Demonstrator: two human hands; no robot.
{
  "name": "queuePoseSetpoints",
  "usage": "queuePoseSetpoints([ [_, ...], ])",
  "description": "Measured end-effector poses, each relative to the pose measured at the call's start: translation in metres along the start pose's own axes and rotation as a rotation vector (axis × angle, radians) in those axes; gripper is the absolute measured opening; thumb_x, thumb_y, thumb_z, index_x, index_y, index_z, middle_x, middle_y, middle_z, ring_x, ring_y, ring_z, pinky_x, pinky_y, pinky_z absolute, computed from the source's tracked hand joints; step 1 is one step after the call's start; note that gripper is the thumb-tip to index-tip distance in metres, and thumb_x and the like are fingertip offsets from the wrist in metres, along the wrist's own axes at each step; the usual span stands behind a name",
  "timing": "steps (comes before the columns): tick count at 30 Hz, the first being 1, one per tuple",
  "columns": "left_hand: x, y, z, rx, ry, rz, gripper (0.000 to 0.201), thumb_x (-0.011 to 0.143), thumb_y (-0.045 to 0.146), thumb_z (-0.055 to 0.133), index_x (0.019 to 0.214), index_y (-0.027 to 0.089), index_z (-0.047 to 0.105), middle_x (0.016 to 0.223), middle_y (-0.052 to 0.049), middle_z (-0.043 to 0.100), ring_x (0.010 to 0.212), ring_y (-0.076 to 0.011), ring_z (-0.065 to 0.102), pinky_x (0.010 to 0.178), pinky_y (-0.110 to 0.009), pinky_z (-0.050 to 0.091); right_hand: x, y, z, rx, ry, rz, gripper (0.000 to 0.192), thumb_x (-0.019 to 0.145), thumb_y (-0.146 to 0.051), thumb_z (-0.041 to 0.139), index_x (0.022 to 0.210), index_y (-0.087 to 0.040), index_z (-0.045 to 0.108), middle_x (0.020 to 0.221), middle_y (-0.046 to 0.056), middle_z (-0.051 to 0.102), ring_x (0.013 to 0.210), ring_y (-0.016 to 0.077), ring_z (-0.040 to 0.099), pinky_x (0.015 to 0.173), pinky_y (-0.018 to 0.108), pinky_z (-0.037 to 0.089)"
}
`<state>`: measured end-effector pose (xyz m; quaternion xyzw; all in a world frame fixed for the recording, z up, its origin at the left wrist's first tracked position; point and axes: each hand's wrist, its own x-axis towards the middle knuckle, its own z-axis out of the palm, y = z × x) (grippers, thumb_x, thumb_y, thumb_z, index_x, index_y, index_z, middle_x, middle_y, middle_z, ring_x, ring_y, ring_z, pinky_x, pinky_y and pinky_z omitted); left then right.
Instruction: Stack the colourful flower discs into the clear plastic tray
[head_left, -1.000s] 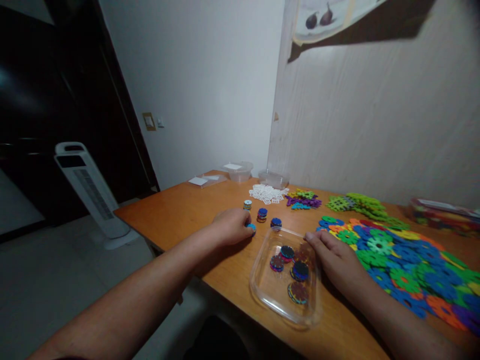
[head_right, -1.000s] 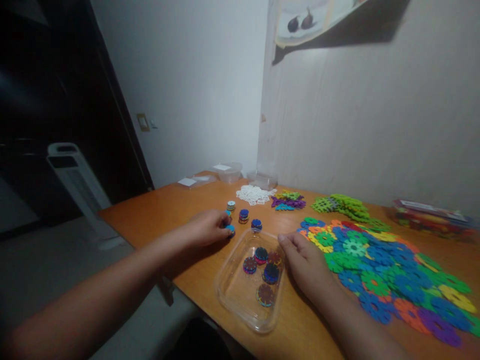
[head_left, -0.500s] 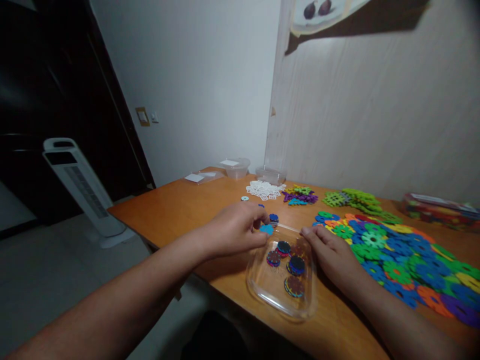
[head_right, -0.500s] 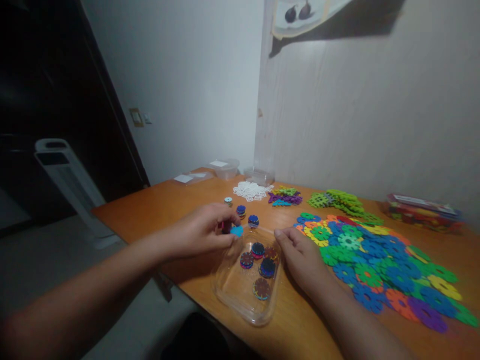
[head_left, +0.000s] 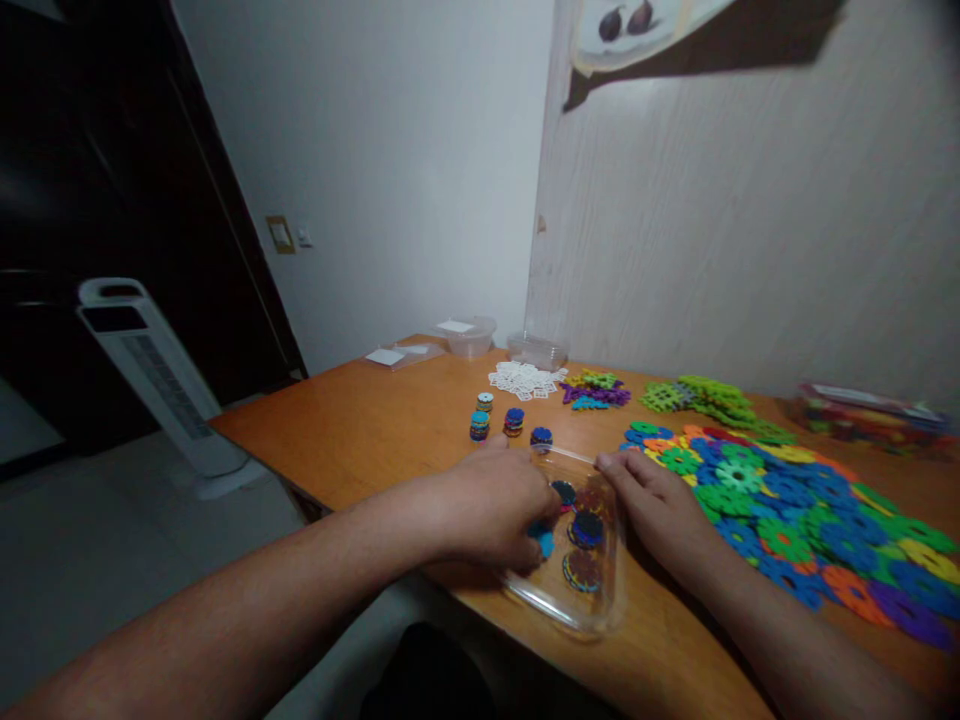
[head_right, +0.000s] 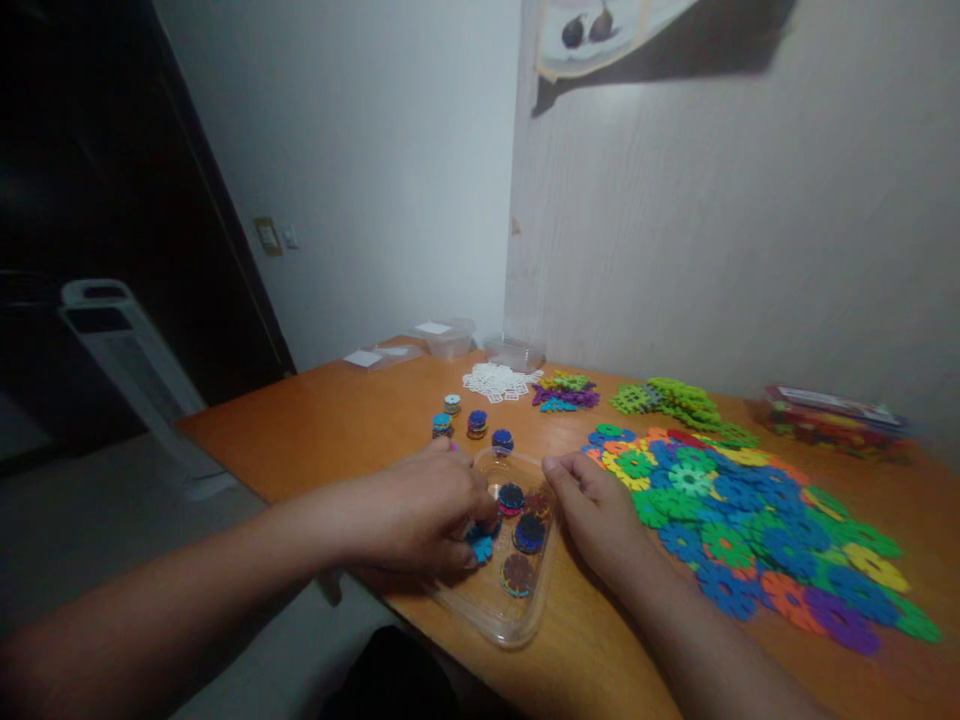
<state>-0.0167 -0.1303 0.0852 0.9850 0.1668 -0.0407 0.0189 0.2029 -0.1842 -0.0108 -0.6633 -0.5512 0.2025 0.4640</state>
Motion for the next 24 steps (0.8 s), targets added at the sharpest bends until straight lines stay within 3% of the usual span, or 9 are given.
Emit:
queuePoseSetpoints([
  [3, -0.003, 0.001, -0.004, -0.037, -0.023, -0.009, 0.016, 0.08, 0.033, 0.068, 0.091, 0.023, 0.073, 0.079, -0.004, 0.069, 0.081, -0.0209, 0.059, 0.083, -0.038, 0.038, 0.0, 0.0, 0.0, 0.01, -0.001, 0.003, 0.043, 0.092, -0.06, 0.051, 0.075, -0.022, 0.056, 0.069, -0.002, 0.051, 0.069, 0.0181, 0.049, 0.062, 0.029, 0.04],
  [6, -0.007, -0.008, -0.009, -0.111, 0.03, -0.047, 0.015, 0.084, 0.027, 0.062, 0.094, 0.022, 0.072, 0.083, -0.004, 0.07, 0.081, -0.0182, 0.058, 0.08, -0.034, 0.038, 0.0, 0.002, 0.0, 0.012, -0.002, 0.009, 0.043, 0.092, -0.061, 0.051, 0.075, -0.022, 0.056, 0.069, -0.003, 0.051, 0.069, 0.0178, 0.049, 0.061, 0.029, 0.039],
  [10, -0.006, -0.042, -0.01, -0.242, 0.197, -0.167, 0.017, 0.085, 0.022, 0.055, 0.094, 0.017, 0.069, 0.087, -0.005, 0.068, 0.076, -0.0142, 0.054, 0.07, -0.028, 0.037, 0.001, 0.004, 0.0, 0.007, -0.007, 0.026, 0.044, 0.093, -0.062, 0.05, 0.075, -0.022, 0.056, 0.069, -0.003, 0.052, 0.068, 0.0177, 0.049, 0.061, 0.029, 0.039],
  [14, -0.001, -0.081, 0.003, -0.308, 0.3, -0.345, 0.017, 0.086, 0.023, 0.052, 0.092, 0.016, 0.066, 0.084, -0.005, 0.067, 0.073, -0.0133, 0.053, 0.066, -0.028, 0.035, 0.001, 0.006, 0.0, -0.007, -0.007, 0.019, 0.045, 0.093, -0.063, 0.05, 0.076, -0.022, 0.057, 0.069, -0.002, 0.053, 0.068, 0.0181, 0.05, 0.062, 0.03, 0.04],
  [18, 0.005, -0.095, 0.023, -0.33, 0.231, -0.453, 0.016, 0.084, 0.027, 0.056, 0.09, 0.017, 0.067, 0.082, -0.005, 0.066, 0.07, -0.0137, 0.051, 0.065, -0.029, 0.033, 0.002, 0.007, 0.0, -0.028, -0.011, 0.013, 0.045, 0.092, -0.063, 0.05, 0.074, -0.023, 0.056, 0.068, -0.002, 0.053, 0.067, 0.0185, 0.051, 0.062, 0.03, 0.039],
  [24, 0.012, -0.091, 0.036, -0.353, 0.144, -0.517, 0.029, 0.085, 0.045, 0.059, 0.09, 0.018, 0.069, 0.08, -0.006, 0.065, 0.07, -0.016, 0.051, 0.066, -0.031, 0.033, 0.001, 0.005, -0.001, -0.038, -0.011, 0.008, 0.046, 0.091, -0.064, 0.049, 0.074, -0.023, 0.057, 0.069, -0.001, 0.054, 0.07, 0.0202, 0.052, 0.062, 0.031, 0.04],
])
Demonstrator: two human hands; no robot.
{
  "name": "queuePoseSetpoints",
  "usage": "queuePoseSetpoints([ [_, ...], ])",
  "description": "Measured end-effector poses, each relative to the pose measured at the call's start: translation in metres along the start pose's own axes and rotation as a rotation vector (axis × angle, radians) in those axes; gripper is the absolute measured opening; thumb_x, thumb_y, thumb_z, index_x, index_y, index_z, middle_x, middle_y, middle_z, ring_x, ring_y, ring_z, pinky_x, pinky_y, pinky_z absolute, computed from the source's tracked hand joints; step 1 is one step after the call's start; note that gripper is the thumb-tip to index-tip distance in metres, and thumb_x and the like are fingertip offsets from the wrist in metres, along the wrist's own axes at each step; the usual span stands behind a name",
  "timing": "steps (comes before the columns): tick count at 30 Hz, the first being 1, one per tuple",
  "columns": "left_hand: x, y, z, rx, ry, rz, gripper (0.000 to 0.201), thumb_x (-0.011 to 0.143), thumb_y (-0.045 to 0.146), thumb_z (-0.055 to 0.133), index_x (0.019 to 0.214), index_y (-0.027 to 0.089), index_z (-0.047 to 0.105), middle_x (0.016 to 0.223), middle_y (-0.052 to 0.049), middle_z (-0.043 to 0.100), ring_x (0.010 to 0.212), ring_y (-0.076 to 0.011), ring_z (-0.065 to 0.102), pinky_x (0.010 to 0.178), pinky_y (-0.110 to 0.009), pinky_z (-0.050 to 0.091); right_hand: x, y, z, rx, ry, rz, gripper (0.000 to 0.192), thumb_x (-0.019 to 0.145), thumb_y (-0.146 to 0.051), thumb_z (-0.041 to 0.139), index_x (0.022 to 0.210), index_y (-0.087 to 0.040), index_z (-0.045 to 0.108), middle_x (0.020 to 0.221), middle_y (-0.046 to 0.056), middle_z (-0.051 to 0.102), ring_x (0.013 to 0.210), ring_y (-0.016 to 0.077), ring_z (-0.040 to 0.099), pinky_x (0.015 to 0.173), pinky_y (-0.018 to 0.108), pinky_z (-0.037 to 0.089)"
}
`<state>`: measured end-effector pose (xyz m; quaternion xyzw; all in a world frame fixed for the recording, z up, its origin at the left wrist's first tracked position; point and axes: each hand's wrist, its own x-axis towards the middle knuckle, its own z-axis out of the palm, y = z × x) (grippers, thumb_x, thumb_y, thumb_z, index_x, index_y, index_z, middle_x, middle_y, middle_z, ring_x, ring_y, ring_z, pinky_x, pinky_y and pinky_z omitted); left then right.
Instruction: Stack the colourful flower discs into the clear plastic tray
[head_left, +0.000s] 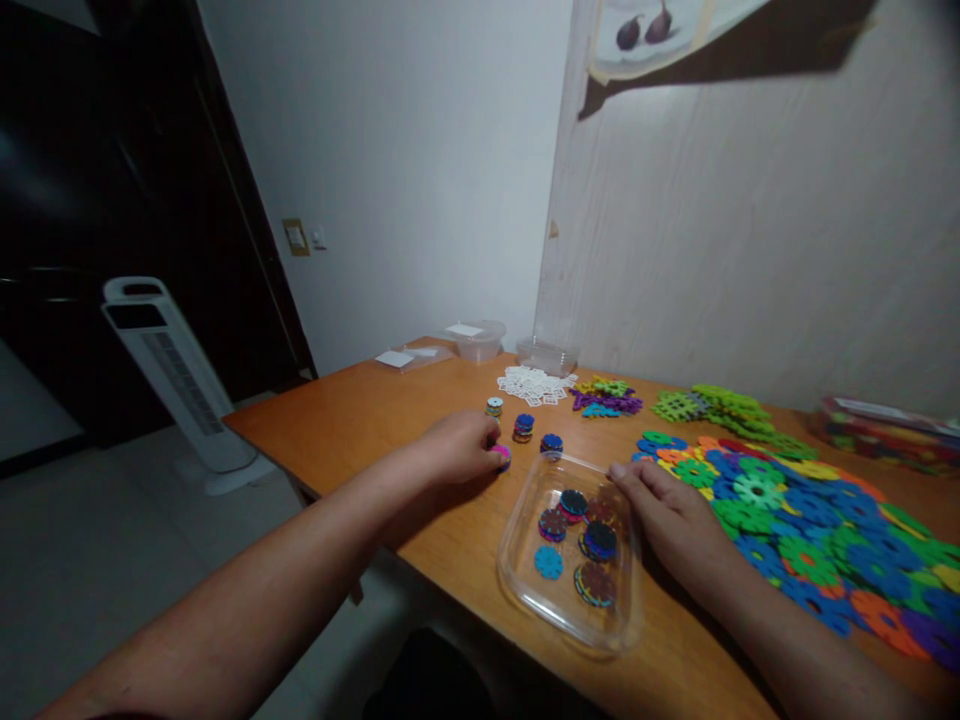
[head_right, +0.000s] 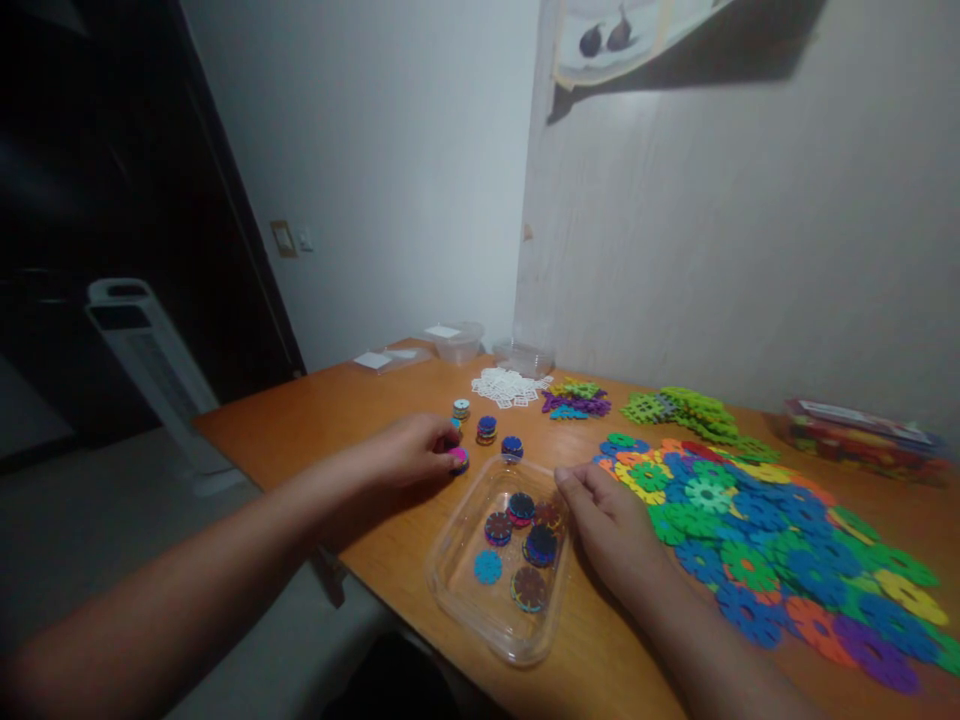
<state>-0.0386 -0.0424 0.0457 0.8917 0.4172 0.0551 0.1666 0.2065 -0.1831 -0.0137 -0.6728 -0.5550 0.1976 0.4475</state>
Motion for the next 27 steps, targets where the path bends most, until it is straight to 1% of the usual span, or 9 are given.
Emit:
queuePoseSetpoints([
  [7, 0.002, 0.003, 0.002, 0.06, 0.036, -0.021, 0.029, 0.084, 0.047, 0.06, 0.083, 0.019, 0.067, 0.079, -0.007, 0.066, 0.065, -0.0148, 0.048, 0.061, -0.031, 0.031, 0.001, 0.002, 0.001, -0.014, 0.001, 0.006, 0.045, 0.092, -0.064, 0.049, 0.074, -0.023, 0.056, 0.069, -0.001, 0.054, 0.068, 0.0194, 0.052, 0.062, 0.031, 0.04],
  [13, 0.0, 0.002, 0.002, 0.037, 0.103, -0.021, 0.017, 0.08, 0.035, 0.063, 0.083, 0.018, 0.064, 0.076, -0.005, 0.063, 0.064, -0.0132, 0.047, 0.059, -0.029, 0.03, 0.001, 0.002, 0.001, -0.001, -0.009, 0.017, 0.046, 0.092, -0.064, 0.049, 0.076, -0.022, 0.057, 0.071, -0.001, 0.055, 0.071, 0.0198, 0.052, 0.064, 0.031, 0.041],
  [15, -0.003, 0.005, -0.004, 0.025, 0.162, 0.034, 0.016, 0.079, 0.033, 0.063, 0.086, 0.018, 0.065, 0.077, -0.004, 0.063, 0.067, -0.0132, 0.048, 0.06, -0.028, 0.032, 0.001, 0.001, 0.0, 0.007, -0.007, 0.014, 0.045, 0.092, -0.064, 0.049, 0.076, -0.022, 0.057, 0.07, -0.002, 0.054, 0.07, 0.0192, 0.051, 0.063, 0.03, 0.04],
  [17, -0.009, 0.013, -0.012, 0.0, 0.214, 0.162, 0.019, 0.081, 0.034, 0.062, 0.089, 0.017, 0.066, 0.082, -0.005, 0.064, 0.071, -0.0135, 0.05, 0.063, -0.028, 0.035, 0.0, 0.0, 0.0, 0.009, 0.0, 0.009, 0.044, 0.092, -0.062, 0.05, 0.076, -0.022, 0.057, 0.069, -0.002, 0.053, 0.069, 0.0186, 0.05, 0.062, 0.03, 0.04],
  [18, -0.014, 0.02, -0.017, -0.018, 0.217, 0.237, 0.021, 0.083, 0.035, 0.061, 0.091, 0.017, 0.067, 0.085, -0.006, 0.064, 0.073, -0.014, 0.051, 0.065, -0.028, 0.037, -0.001, -0.001, 0.0, 0.009, 0.004, 0.008, 0.044, 0.092, -0.062, 0.05, 0.075, -0.022, 0.057, 0.068, -0.002, 0.053, 0.068, 0.0182, 0.05, 0.062, 0.03, 0.04],
  [20, -0.027, 0.035, -0.025, -0.045, 0.172, 0.374, 0.022, 0.084, 0.033, 0.06, 0.096, 0.017, 0.069, 0.091, -0.006, 0.065, 0.077, -0.0146, 0.054, 0.068, -0.028, 0.039, -0.001, -0.002, 0.001, 0.011, 0.011, 0.009, 0.043, 0.092, -0.061, 0.051, 0.075, -0.022, 0.058, 0.068, -0.002, 0.054, 0.068, 0.0179, 0.05, 0.062, 0.03, 0.04],
  [22, -0.04, 0.052, -0.03, -0.03, 0.07, 0.468, 0.022, 0.083, 0.032, 0.063, 0.1, 0.02, 0.071, 0.092, -0.005, 0.066, 0.078, -0.0153, 0.055, 0.07, -0.029, 0.039, -0.001, -0.003, 0.001, 0.02, 0.013, 0.006, 0.042, 0.092, -0.06, 0.052, 0.076, -0.022, 0.059, 0.069, -0.002, 0.055, 0.068, 0.0178, 0.05, 0.062, 0.03, 0.04],
  [25, -0.054, 0.071, -0.029, 0.056, -0.137, 0.484, 0.013, 0.084, 0.028, 0.064, 0.092, 0.023, 0.072, 0.077, -0.003, 0.066, 0.068, -0.0153, 0.053, 0.067, -0.031, 0.037, -0.001, -0.003, 0.001, 0.029, 0.013, 0.004, 0.041, 0.092, -0.059, 0.053, 0.078, -0.021, 0.061, 0.069, -0.002, 0.056, 0.068, 0.0181, 0.051, 0.062, 0.029, 0.041],
  [27, -0.058, 0.077, -0.024, 0.133, -0.197, 0.496, 0.006, 0.081, 0.025, 0.066, 0.083, 0.024, 0.072, 0.072, -0.003, 0.066, 0.064, -0.0158, 0.052, 0.07, -0.033, 0.036, -0.001, -0.003, 0.001, 0.038, 0.014, 0.002, 0.042, 0.092, -0.06, 0.053, 0.077, -0.021, 0.061, 0.069, -0.002, 0.057, 0.068, 0.0184, 0.052, 0.062, 0.029, 0.041],
])
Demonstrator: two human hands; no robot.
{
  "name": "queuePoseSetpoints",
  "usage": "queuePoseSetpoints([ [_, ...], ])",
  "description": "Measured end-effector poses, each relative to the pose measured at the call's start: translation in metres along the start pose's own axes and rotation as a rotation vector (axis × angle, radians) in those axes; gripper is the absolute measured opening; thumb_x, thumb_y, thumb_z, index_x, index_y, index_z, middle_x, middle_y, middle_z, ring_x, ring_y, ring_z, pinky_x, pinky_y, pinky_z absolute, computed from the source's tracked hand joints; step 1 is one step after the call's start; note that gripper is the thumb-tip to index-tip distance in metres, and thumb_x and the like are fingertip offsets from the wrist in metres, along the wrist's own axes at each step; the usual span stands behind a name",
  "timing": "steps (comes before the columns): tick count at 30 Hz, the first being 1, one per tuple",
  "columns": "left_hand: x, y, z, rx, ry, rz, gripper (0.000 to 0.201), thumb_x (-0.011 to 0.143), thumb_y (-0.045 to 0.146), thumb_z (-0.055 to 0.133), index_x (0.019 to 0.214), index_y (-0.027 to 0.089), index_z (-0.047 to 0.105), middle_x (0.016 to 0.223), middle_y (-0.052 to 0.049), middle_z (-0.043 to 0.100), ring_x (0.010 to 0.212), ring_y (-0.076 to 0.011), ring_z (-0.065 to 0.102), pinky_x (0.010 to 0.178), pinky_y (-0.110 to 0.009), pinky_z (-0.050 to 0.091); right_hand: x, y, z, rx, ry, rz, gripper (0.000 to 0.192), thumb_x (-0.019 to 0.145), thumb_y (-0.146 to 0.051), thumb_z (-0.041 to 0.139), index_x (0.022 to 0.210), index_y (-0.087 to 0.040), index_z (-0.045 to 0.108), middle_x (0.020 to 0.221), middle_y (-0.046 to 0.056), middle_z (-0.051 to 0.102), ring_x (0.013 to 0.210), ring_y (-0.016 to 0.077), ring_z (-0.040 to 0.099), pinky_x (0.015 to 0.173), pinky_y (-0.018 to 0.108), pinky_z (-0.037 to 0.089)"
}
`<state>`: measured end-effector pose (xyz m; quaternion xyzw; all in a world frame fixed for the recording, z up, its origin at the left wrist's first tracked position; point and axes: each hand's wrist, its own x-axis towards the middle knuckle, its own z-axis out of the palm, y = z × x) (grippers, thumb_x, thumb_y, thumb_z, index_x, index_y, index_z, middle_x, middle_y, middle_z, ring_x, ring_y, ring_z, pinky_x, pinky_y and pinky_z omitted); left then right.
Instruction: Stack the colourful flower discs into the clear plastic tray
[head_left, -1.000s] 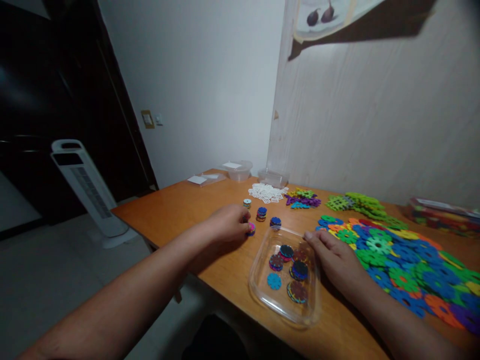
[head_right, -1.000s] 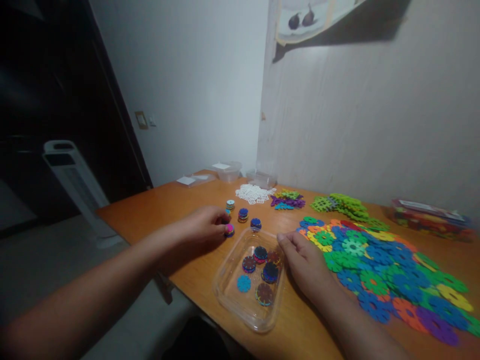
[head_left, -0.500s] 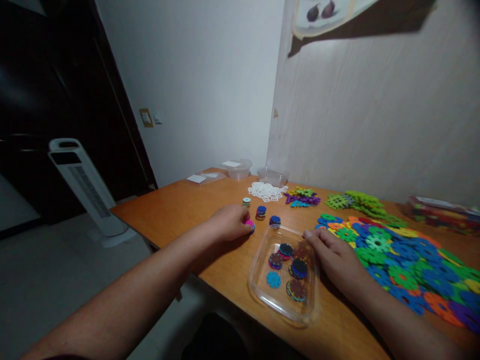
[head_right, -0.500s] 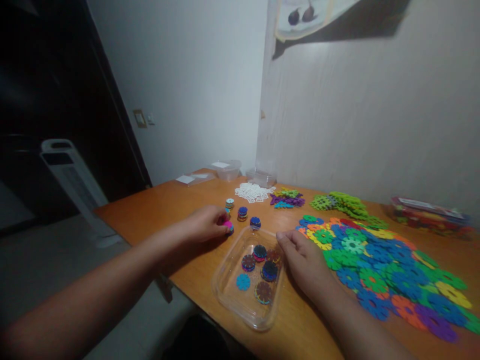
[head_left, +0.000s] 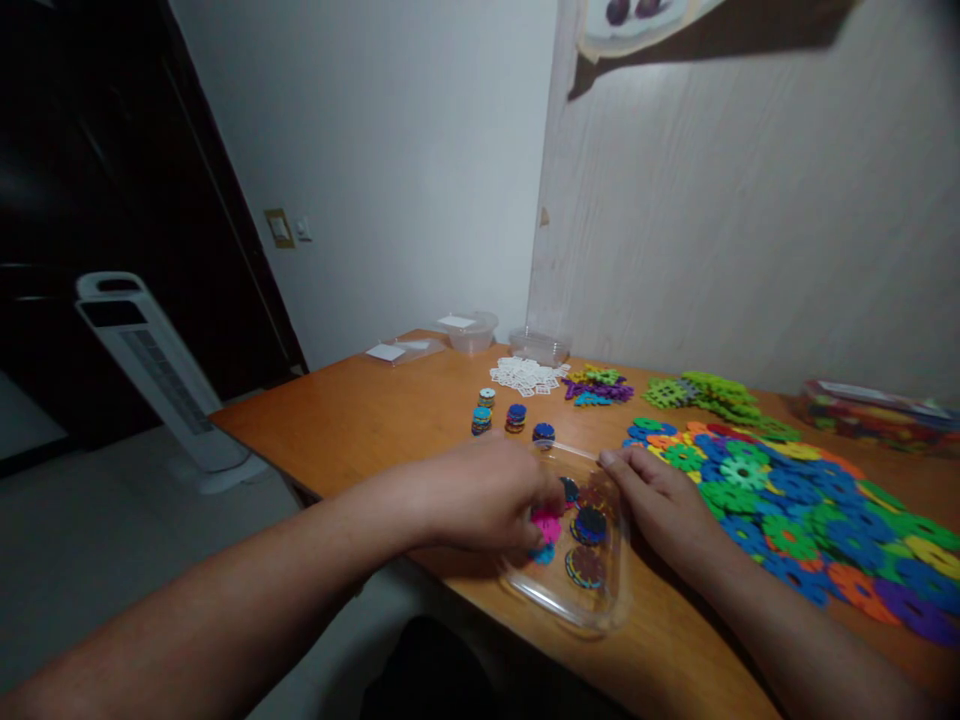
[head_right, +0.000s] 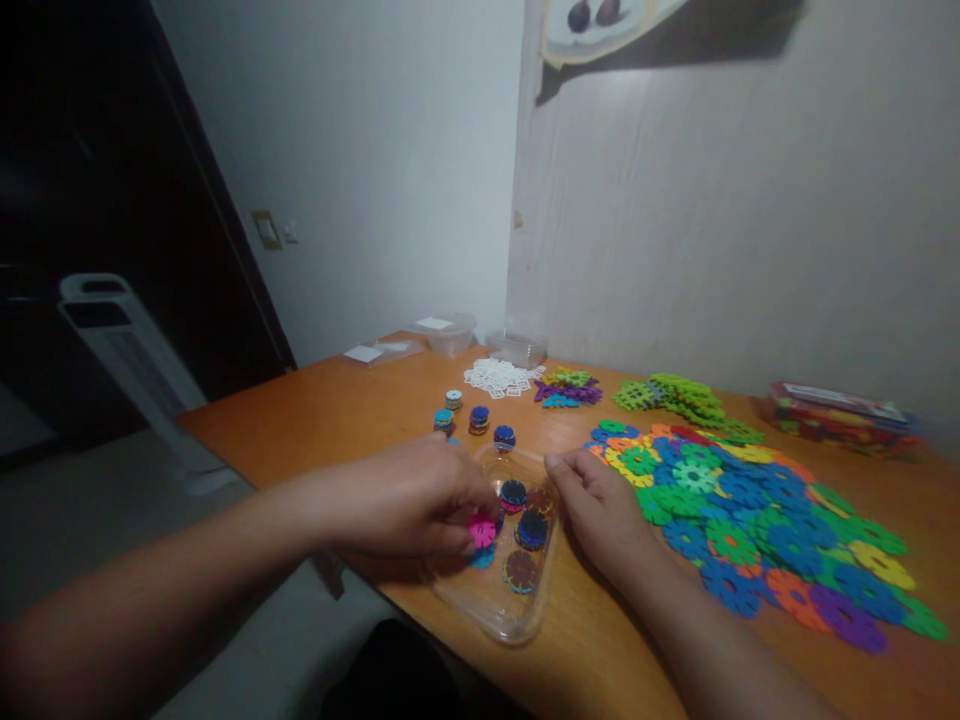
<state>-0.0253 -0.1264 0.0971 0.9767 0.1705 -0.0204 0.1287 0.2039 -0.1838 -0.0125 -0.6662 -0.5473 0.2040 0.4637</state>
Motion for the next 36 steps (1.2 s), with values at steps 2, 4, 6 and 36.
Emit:
queuePoseSetpoints([
  [2, 0.003, 0.003, 0.005, 0.065, -0.009, 0.015, 0.004, 0.079, 0.024, 0.069, 0.079, 0.026, 0.071, 0.069, -0.002, 0.066, 0.064, -0.0167, 0.052, 0.076, -0.036, 0.035, 0.0, 0.0, 0.0, 0.011, 0.008, -0.01, 0.042, 0.092, -0.06, 0.053, 0.076, -0.022, 0.061, 0.069, -0.001, 0.058, 0.069, 0.0192, 0.053, 0.063, 0.03, 0.042],
  [4, 0.007, 0.003, 0.009, 0.12, -0.006, 0.014, 0.003, 0.078, 0.025, 0.07, 0.08, 0.027, 0.072, 0.069, -0.002, 0.067, 0.066, -0.0179, 0.053, 0.084, -0.039, 0.034, 0.0, 0.0, 0.0, 0.014, 0.015, -0.019, 0.043, 0.091, -0.061, 0.054, 0.075, -0.022, 0.061, 0.069, -0.001, 0.058, 0.069, 0.0197, 0.055, 0.063, 0.03, 0.043],
  [6, 0.01, 0.003, 0.012, 0.165, -0.024, -0.001, 0.003, 0.079, 0.027, 0.07, 0.079, 0.028, 0.072, 0.069, -0.002, 0.067, 0.068, -0.0189, 0.054, 0.088, -0.041, 0.032, 0.0, -0.001, 0.001, 0.008, 0.022, -0.023, 0.043, 0.091, -0.06, 0.054, 0.075, -0.022, 0.061, 0.069, -0.001, 0.059, 0.069, 0.0199, 0.055, 0.064, 0.03, 0.043],
  [36, 0.018, -0.094, 0.027, -0.016, 0.245, -0.394, 0.027, 0.081, 0.045, 0.063, 0.083, 0.018, 0.068, 0.08, -0.006, 0.064, 0.069, -0.0161, 0.051, 0.061, -0.029, 0.033, 0.0, 0.002, -0.002, -0.058, -0.012, -0.011, 0.043, 0.091, -0.062, 0.051, 0.074, -0.023, 0.059, 0.067, -0.001, 0.056, 0.066, 0.0196, 0.053, 0.06, 0.03, 0.041],
])
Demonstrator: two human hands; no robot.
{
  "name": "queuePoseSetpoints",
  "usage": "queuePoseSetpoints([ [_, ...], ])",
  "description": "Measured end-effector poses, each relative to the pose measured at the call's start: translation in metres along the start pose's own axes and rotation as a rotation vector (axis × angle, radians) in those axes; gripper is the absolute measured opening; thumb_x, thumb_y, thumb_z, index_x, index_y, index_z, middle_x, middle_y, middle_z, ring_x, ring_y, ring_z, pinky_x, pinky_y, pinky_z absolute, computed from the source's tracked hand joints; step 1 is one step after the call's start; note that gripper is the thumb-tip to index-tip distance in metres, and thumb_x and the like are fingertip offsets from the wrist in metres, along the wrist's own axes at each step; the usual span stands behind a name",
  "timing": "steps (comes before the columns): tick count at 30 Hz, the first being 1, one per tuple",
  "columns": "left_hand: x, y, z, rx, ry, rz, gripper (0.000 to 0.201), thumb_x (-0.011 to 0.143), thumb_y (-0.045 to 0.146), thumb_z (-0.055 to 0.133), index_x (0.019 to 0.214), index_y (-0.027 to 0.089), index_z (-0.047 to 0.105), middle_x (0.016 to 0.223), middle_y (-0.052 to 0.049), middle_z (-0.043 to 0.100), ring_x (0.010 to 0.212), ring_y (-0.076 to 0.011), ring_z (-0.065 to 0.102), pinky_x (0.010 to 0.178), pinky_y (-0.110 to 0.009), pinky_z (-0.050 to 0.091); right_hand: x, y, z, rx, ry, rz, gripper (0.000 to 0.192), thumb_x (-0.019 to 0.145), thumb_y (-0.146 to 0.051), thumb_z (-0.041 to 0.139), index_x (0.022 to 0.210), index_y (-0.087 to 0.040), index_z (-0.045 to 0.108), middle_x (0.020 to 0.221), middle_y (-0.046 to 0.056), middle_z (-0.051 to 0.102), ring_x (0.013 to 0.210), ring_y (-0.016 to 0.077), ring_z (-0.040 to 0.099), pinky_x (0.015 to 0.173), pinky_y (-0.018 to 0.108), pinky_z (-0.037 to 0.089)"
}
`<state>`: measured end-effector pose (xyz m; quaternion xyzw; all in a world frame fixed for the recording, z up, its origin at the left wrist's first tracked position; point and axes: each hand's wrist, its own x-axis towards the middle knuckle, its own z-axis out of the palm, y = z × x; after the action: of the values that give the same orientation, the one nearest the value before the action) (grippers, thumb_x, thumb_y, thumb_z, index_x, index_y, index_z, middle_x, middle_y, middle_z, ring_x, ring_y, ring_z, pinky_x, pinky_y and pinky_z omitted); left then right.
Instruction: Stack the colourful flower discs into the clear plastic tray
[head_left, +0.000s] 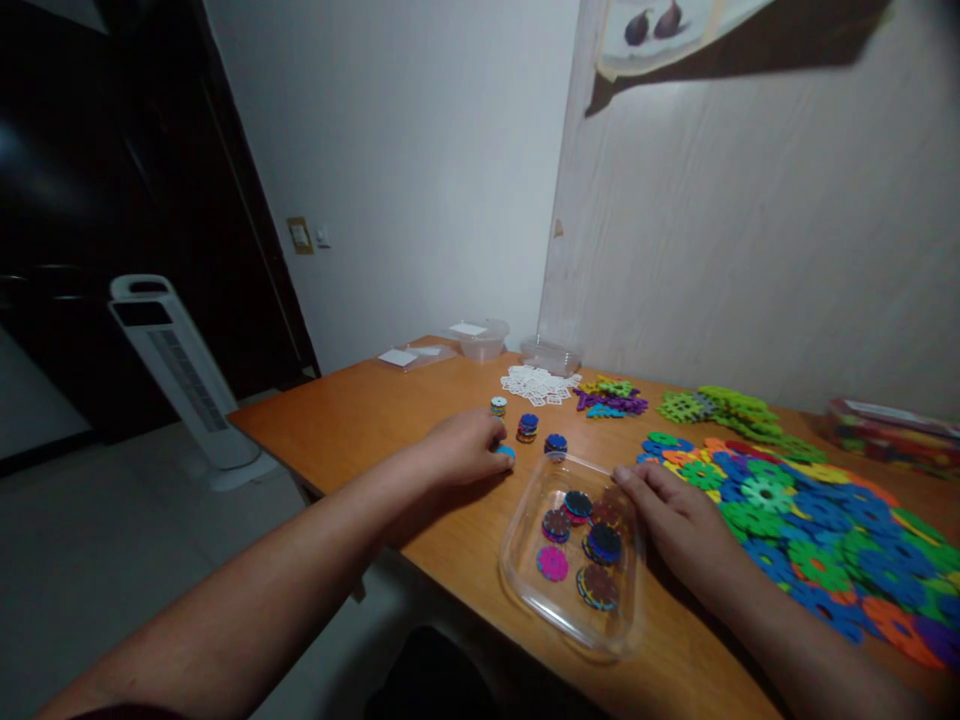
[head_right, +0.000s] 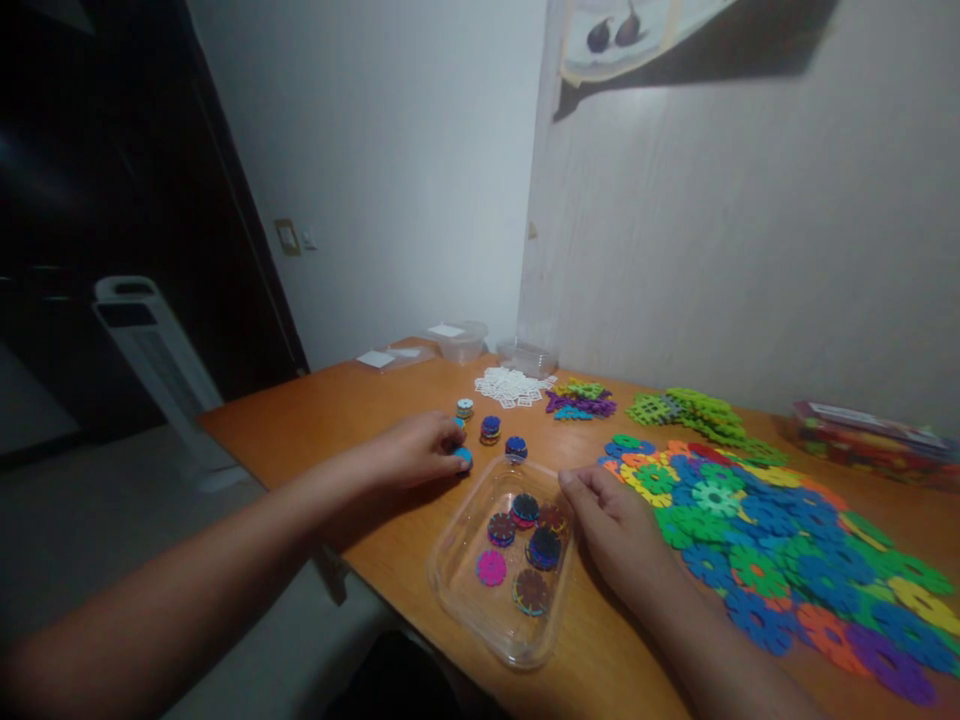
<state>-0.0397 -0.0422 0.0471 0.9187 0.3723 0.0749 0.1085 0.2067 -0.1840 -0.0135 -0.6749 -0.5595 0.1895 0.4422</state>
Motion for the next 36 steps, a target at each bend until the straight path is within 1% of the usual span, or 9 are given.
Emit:
queuePoseSetpoints([
  [4, 0.005, 0.003, 0.005, 0.019, 0.005, -0.021, 0.024, 0.08, 0.041, 0.064, 0.088, 0.019, 0.069, 0.089, -0.008, 0.067, 0.075, -0.0175, 0.054, 0.064, -0.029, 0.036, 0.0, -0.001, 0.0, 0.012, 0.006, -0.01, 0.043, 0.091, -0.061, 0.051, 0.074, -0.023, 0.06, 0.069, 0.0, 0.058, 0.068, 0.0202, 0.054, 0.061, 0.03, 0.042],
  [9, 0.008, 0.002, 0.01, 0.011, 0.0, -0.035, 0.018, 0.08, 0.035, 0.063, 0.084, 0.018, 0.068, 0.083, -0.008, 0.067, 0.072, -0.0171, 0.054, 0.063, -0.029, 0.036, 0.001, 0.0, 0.0, 0.023, -0.001, 0.0, 0.042, 0.09, -0.062, 0.052, 0.076, -0.023, 0.061, 0.07, 0.0, 0.06, 0.069, 0.0209, 0.054, 0.063, 0.031, 0.043],
  [12, 0.008, 0.0, 0.011, -0.011, 0.01, -0.028, 0.019, 0.08, 0.036, 0.063, 0.086, 0.019, 0.068, 0.086, -0.008, 0.067, 0.073, -0.0179, 0.054, 0.064, -0.03, 0.037, 0.001, -0.001, 0.0, 0.023, 0.003, 0.014, 0.043, 0.089, -0.062, 0.053, 0.076, -0.023, 0.061, 0.069, 0.0, 0.06, 0.068, 0.0209, 0.054, 0.063, 0.032, 0.042],
  [20, 0.004, 0.001, 0.002, -0.044, 0.012, -0.04, 0.02, 0.078, 0.037, 0.066, 0.084, 0.019, 0.061, 0.086, -0.006, 0.064, 0.075, -0.0167, 0.051, 0.063, -0.03, 0.033, 0.0, -0.007, -0.001, 0.015, -0.006, 0.022, 0.045, 0.088, -0.064, 0.052, 0.075, -0.022, 0.06, 0.069, 0.0, 0.057, 0.069, 0.0207, 0.053, 0.064, 0.032, 0.042],
  [26, -0.001, -0.001, -0.003, -0.088, 0.063, -0.04, 0.015, 0.077, 0.029, 0.064, 0.086, 0.018, 0.061, 0.088, -0.006, 0.062, 0.076, -0.0157, 0.049, 0.063, -0.03, 0.034, -0.001, -0.005, -0.001, 0.02, -0.01, 0.016, 0.044, 0.089, -0.063, 0.052, 0.075, -0.022, 0.06, 0.07, 0.0, 0.057, 0.07, 0.0202, 0.053, 0.064, 0.031, 0.041],
  [29, -0.006, 0.006, -0.012, -0.117, 0.089, 0.065, 0.016, 0.078, 0.026, 0.063, 0.091, 0.017, 0.062, 0.091, -0.006, 0.061, 0.079, -0.0157, 0.05, 0.067, -0.029, 0.038, -0.001, -0.003, 0.0, 0.012, -0.005, 0.023, 0.043, 0.09, -0.062, 0.052, 0.076, -0.022, 0.06, 0.069, -0.001, 0.057, 0.069, 0.0198, 0.053, 0.063, 0.031, 0.041],
  [32, -0.018, 0.023, -0.024, -0.152, 0.092, 0.22, 0.016, 0.08, 0.024, 0.061, 0.094, 0.016, 0.063, 0.092, -0.005, 0.06, 0.082, -0.016, 0.051, 0.072, -0.028, 0.041, 0.0, -0.002, 0.0, 0.021, -0.01, 0.034, 0.043, 0.091, -0.062, 0.052, 0.079, -0.022, 0.061, 0.071, 0.0, 0.059, 0.071, 0.02, 0.054, 0.064, 0.031, 0.041],
  [34, -0.028, 0.038, -0.03, -0.169, 0.063, 0.317, 0.017, 0.083, 0.025, 0.06, 0.098, 0.017, 0.063, 0.095, -0.006, 0.06, 0.085, -0.0162, 0.052, 0.073, -0.028, 0.042, 0.0, -0.002, 0.0, 0.034, -0.012, 0.035, 0.042, 0.091, -0.062, 0.052, 0.08, -0.022, 0.061, 0.072, -0.001, 0.059, 0.071, 0.0197, 0.054, 0.064, 0.03, 0.041],
  [36, -0.038, 0.054, -0.034, -0.154, 0.002, 0.382, 0.019, 0.085, 0.027, 0.061, 0.101, 0.017, 0.063, 0.1, -0.007, 0.061, 0.085, -0.0164, 0.052, 0.074, -0.029, 0.042, 0.0, -0.001, 0.0, 0.04, -0.008, 0.028, 0.042, 0.091, -0.061, 0.053, 0.08, -0.021, 0.061, 0.072, -0.001, 0.058, 0.071, 0.0194, 0.053, 0.064, 0.03, 0.041],
])
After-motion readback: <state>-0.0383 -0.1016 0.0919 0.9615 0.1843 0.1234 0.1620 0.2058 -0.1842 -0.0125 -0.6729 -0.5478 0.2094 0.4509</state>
